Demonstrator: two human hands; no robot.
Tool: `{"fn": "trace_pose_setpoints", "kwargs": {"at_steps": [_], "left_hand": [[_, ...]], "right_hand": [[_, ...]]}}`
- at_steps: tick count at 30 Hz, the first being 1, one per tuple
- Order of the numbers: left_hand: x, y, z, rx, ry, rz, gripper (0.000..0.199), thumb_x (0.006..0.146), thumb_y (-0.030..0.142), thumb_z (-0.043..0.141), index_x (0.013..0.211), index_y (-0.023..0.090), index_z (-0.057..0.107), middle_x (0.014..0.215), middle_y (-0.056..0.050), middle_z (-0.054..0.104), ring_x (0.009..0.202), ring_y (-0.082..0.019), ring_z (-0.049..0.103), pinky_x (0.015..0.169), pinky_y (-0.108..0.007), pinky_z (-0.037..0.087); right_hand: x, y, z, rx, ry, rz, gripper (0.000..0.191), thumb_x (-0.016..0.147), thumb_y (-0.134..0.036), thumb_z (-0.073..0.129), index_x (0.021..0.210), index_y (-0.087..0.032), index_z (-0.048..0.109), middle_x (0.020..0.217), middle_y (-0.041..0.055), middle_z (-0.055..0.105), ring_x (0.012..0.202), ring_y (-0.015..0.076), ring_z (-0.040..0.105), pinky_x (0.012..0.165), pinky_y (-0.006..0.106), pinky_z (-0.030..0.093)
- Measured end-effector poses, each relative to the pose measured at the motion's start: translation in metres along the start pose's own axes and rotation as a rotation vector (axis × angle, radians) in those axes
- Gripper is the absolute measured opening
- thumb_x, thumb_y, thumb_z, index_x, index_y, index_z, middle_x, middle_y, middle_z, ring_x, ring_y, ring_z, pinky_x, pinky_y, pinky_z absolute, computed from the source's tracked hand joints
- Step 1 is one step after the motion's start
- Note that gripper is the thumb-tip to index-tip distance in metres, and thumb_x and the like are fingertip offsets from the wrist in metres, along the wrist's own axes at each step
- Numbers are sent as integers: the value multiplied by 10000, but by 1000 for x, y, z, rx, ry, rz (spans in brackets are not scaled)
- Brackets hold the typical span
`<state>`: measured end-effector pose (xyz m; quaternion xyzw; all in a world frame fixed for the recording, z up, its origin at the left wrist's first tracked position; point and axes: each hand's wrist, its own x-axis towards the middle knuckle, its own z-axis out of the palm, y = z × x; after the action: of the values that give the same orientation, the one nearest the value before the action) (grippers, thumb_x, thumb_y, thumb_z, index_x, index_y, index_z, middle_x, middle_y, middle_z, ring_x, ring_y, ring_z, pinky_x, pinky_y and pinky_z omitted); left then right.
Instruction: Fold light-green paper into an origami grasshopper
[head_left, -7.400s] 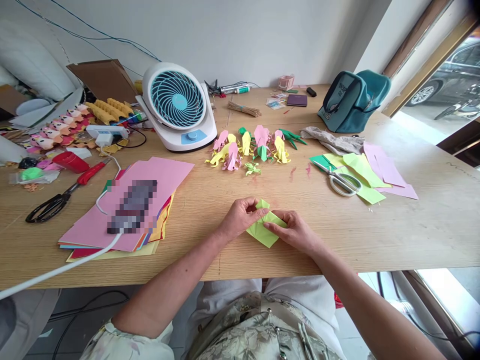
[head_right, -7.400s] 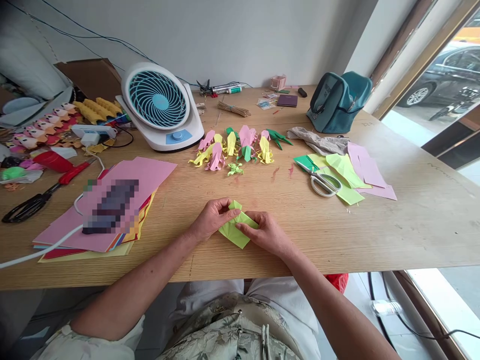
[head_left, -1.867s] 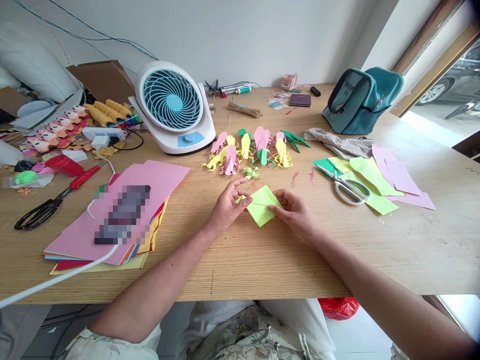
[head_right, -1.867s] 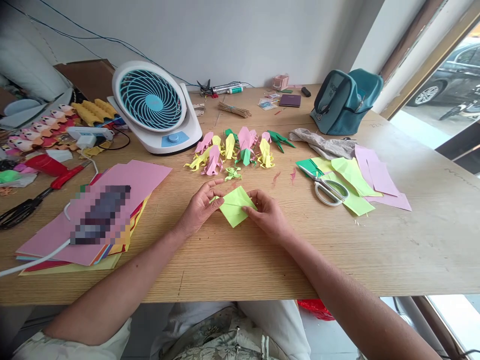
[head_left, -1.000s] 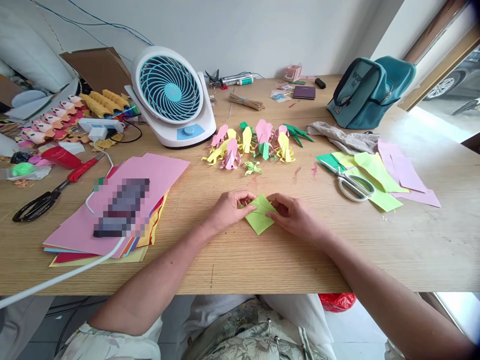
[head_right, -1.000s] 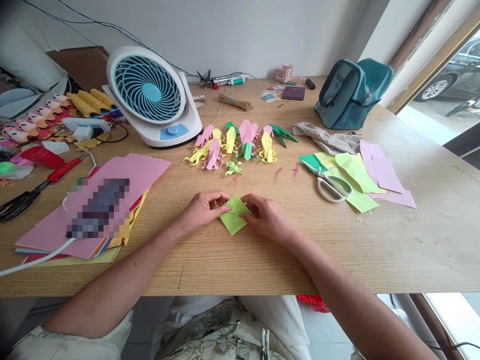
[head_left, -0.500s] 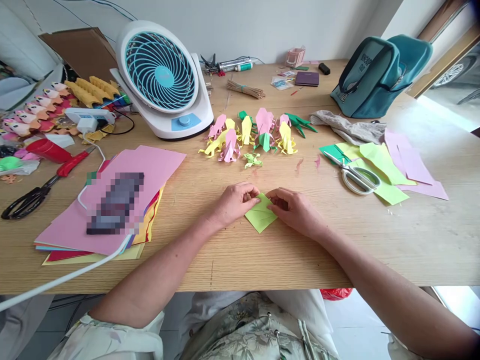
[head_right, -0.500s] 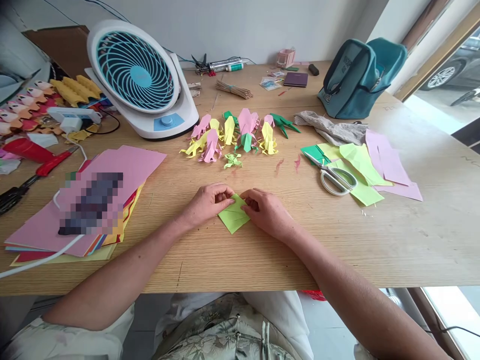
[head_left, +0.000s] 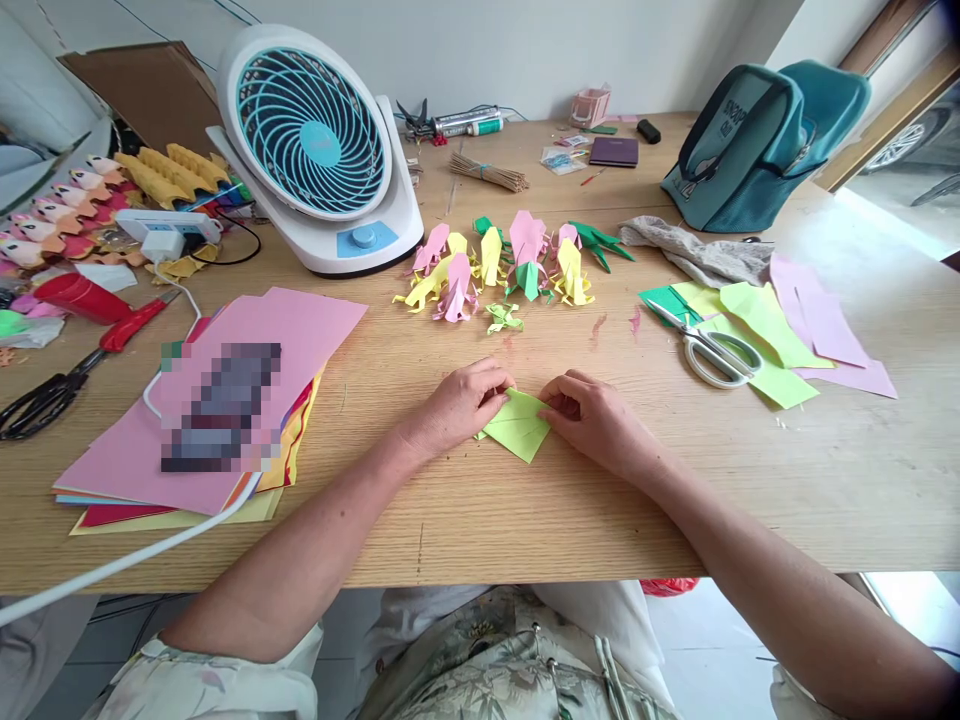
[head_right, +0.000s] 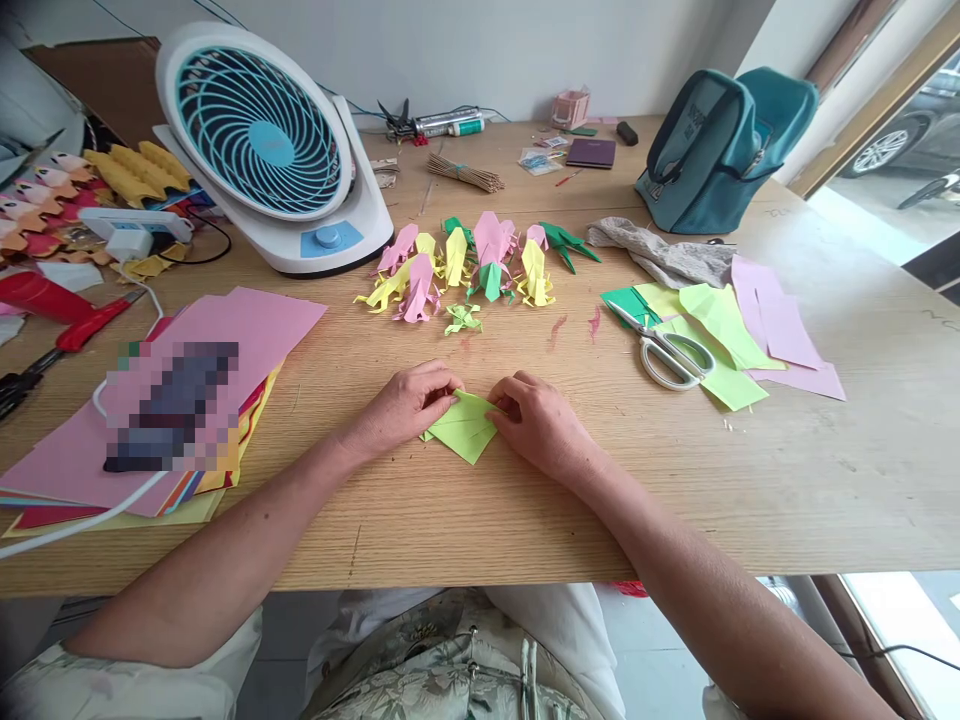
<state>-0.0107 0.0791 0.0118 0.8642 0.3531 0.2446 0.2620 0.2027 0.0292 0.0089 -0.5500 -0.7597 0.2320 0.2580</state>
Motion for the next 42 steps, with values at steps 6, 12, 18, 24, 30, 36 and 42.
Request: {"fn": "trace_pose_setpoints", "kwargs": {"at_steps": [6, 12, 18, 24, 30, 36, 42], "left_hand": [[0, 2, 1, 28, -40, -6, 145, 835, 78, 657, 940, 170, 698, 820, 7, 604, 710, -109, 553, 676, -225, 419], [-2, 1, 4, 99, -22, 71, 196, 856, 16, 576, 927, 168, 679, 885, -20, 641, 848, -145, 612, 763, -250, 457], [-5, 5, 5, 251, -39, 111, 220, 870, 15, 537, 971, 165, 662, 923, -37, 639, 882, -167, 617, 793, -276, 477], [-5, 8, 6, 244, -34, 102, 241, 834, -10, 536, 953, 167, 648, 924, -27, 634, 860, -155, 611, 770, -263, 485], [-8, 7, 8, 315, -36, 131, 246, 864, 9, 532, 985, 182, 660, 932, -34, 624, 877, -165, 608, 768, -272, 490], [-9, 7, 8, 348, -39, 150, 288, 854, -13, 512, 1011, 185, 650, 961, -43, 625, 934, -183, 592, 797, -288, 489], [-9, 11, 8, 355, -36, 181, 296, 843, -41, 514, 1008, 165, 647, 974, -52, 636, 950, -192, 575, 823, -298, 488]], "right_hand": [[-1, 0, 0, 1, -8, 1, 107, 813, -95, 639, 857, -192, 639, 816, 4, 586, 690, 129, 520, 656, 263, 400], [0, -2, -3, 5, -44, 0, 138, 823, -70, 603, 879, -189, 645, 851, 16, 589, 717, 135, 522, 668, 265, 398], [1, -1, -2, 12, -40, -11, 151, 832, -59, 575, 880, -186, 643, 856, 17, 597, 717, 133, 530, 675, 261, 403], [0, 2, 0, -18, -14, -45, 137, 838, -75, 562, 860, -192, 630, 870, 29, 602, 711, 142, 541, 669, 268, 404], [0, 3, 0, -38, -1, -72, 148, 827, -61, 554, 852, -196, 610, 855, 26, 580, 705, 143, 536, 663, 263, 402], [-2, 5, -4, -21, -17, -87, 180, 825, -30, 541, 862, -192, 610, 872, 19, 577, 713, 134, 534, 674, 253, 402], [-3, 8, -6, -10, -19, -84, 158, 835, -47, 543, 863, -191, 603, 868, 22, 578, 718, 138, 545, 673, 255, 413]]}}
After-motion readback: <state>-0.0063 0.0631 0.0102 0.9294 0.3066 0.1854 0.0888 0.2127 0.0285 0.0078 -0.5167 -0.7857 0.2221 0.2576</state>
